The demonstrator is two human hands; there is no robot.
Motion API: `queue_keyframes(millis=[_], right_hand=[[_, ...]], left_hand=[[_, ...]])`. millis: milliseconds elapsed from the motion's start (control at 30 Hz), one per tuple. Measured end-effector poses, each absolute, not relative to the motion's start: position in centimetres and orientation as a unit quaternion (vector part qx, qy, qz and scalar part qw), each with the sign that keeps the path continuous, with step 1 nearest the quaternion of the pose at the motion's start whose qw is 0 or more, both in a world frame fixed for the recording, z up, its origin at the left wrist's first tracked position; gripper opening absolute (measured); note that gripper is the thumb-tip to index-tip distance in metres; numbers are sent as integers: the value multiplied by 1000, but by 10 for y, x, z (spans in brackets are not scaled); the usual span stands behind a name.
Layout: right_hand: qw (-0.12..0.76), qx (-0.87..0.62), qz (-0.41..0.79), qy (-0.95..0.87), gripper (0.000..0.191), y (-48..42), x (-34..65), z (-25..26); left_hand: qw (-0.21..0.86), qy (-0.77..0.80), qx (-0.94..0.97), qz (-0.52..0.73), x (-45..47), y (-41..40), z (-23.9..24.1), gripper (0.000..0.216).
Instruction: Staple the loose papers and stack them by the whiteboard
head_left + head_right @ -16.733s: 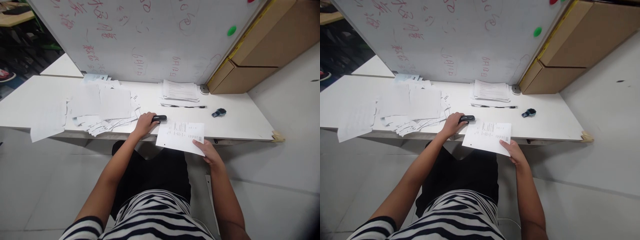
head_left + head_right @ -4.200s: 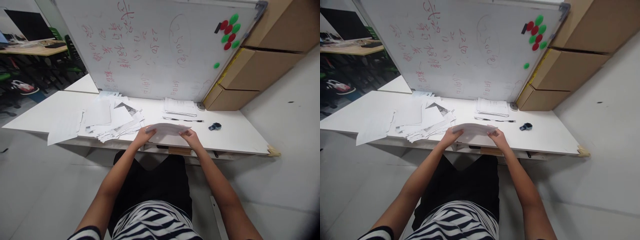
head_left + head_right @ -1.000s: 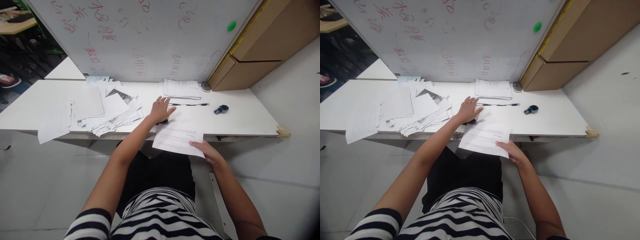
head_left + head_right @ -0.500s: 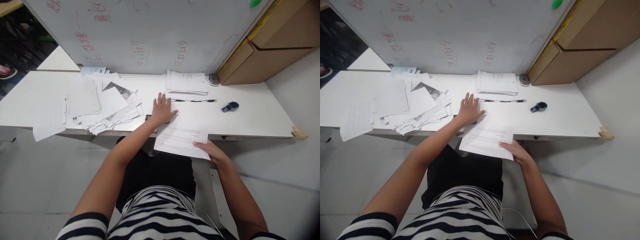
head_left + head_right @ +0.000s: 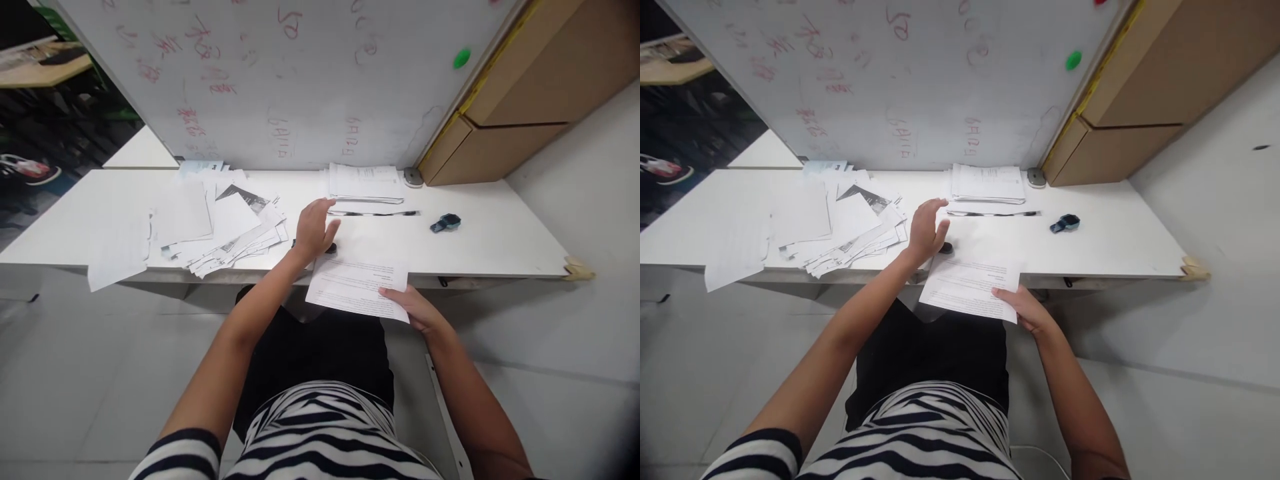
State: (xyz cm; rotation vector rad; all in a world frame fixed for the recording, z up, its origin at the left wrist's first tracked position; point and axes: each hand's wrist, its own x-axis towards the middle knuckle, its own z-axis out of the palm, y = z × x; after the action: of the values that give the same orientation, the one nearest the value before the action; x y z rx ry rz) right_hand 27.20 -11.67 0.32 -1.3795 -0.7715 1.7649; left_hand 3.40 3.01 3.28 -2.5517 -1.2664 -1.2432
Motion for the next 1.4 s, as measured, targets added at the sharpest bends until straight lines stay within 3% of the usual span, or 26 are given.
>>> queue_keyframes(millis=[133,300,467,867,1100,1400], right_hand=[[379,-521,695,-318,50,-119,272,3],[379,-511,702,-320,49,-122,273,6],[395,-515,698,-302,52,-131,275,10],[374,-504,697,-347,61,-148,283,17],[359,-499,706,-352,54,-140,274,19],[342,-510,707,-349,55,-139,271,15]], left_hand=[[48,-377,-866,-323,11,9,37,53],[-68,-467,-861,-188,-21,3,15,65],[-63,-494,-837,-228,-28,4,-3,51],[3,-502,-833,-231,-26,7,-15,52],[22,-490,-840,-231,-26,5,-14,40],[-4,-495,-838,-229,-26,5,-13,43]])
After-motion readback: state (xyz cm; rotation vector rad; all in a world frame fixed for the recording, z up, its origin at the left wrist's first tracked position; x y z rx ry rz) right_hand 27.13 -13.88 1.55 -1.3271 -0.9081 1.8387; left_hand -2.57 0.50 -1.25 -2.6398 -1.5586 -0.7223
